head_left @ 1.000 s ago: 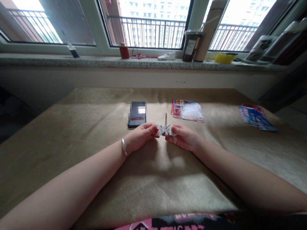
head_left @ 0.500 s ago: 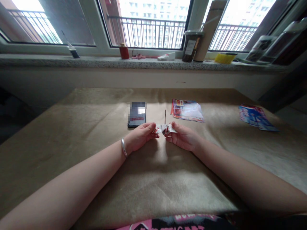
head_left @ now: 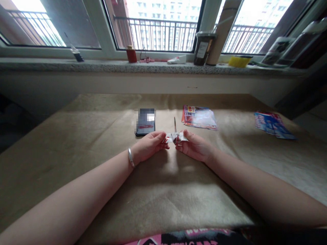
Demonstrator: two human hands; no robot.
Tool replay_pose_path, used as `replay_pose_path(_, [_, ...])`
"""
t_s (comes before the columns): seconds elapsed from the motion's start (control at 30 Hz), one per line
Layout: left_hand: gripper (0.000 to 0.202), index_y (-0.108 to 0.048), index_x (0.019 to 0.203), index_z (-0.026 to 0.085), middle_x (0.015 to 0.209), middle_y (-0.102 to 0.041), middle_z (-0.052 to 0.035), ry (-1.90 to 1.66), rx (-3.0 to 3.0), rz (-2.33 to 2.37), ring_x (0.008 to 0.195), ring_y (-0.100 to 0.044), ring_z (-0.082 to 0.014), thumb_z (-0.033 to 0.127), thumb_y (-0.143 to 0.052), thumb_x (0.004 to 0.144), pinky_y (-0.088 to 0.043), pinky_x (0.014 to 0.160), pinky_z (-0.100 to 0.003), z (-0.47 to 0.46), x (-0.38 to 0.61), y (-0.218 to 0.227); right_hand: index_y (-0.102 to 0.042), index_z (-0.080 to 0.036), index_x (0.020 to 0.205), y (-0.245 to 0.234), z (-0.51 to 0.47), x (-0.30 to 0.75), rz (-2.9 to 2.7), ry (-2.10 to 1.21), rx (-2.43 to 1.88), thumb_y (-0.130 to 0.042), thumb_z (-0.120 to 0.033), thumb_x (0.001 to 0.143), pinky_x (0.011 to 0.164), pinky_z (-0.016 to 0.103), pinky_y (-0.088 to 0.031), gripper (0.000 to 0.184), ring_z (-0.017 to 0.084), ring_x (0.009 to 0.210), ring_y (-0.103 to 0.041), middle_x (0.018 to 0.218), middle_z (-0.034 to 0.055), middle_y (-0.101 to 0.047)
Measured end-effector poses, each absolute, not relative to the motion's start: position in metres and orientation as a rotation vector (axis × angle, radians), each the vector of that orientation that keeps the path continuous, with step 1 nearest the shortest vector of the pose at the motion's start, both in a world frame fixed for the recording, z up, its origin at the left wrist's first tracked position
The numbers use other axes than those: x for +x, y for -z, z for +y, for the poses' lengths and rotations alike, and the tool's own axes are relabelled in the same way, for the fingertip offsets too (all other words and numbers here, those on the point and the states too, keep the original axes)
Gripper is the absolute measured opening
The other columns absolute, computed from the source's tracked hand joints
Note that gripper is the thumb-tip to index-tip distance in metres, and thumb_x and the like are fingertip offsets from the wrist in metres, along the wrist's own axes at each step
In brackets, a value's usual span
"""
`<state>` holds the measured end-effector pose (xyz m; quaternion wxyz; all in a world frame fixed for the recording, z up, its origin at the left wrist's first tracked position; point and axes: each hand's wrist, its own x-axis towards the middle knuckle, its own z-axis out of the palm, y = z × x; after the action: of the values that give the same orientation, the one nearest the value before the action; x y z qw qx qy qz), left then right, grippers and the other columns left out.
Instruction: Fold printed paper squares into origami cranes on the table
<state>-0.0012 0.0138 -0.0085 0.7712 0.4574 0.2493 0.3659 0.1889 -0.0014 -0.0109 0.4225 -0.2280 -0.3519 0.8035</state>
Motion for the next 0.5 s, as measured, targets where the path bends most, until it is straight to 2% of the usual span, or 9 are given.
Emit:
replay_pose_path(0.2, [0.038,-0.058,0.074,0.012,0.067,-0.058,-0.0001,-0.823,0.918,0.567,0.062,-0.055,-0.0090,0.047,-0.072,0.073,-0.049,0.070,-0.025,0.0140,-0.0030,0.0080,-0.064,-0.020,0.085,0.0094,0.0010,0.1911,-0.778,-1.991,-0.717,-0.056,-0.042,0.087,0.060,0.022,-0.048,0.024,0.010,0.065,-0.060,0.078,0.0004,-0.068])
replay_pose_path(0.5, [0.039,-0.053,0.065,0.013,0.063,-0.054,0.0026,-0.849,0.878,0.511,0.062,-0.054,-0.0080,0.045,-0.074,0.071,-0.049,0.068,-0.024,0.0161,-0.0042,0.0081,-0.063,-0.019,0.080,0.0110,0.0028,0.1935,-0.828,-1.936,-0.701,-0.060,-0.049,0.082,0.061,0.022,-0.048,0.030,0.010,0.064,-0.060,0.073,-0.0008,-0.068])
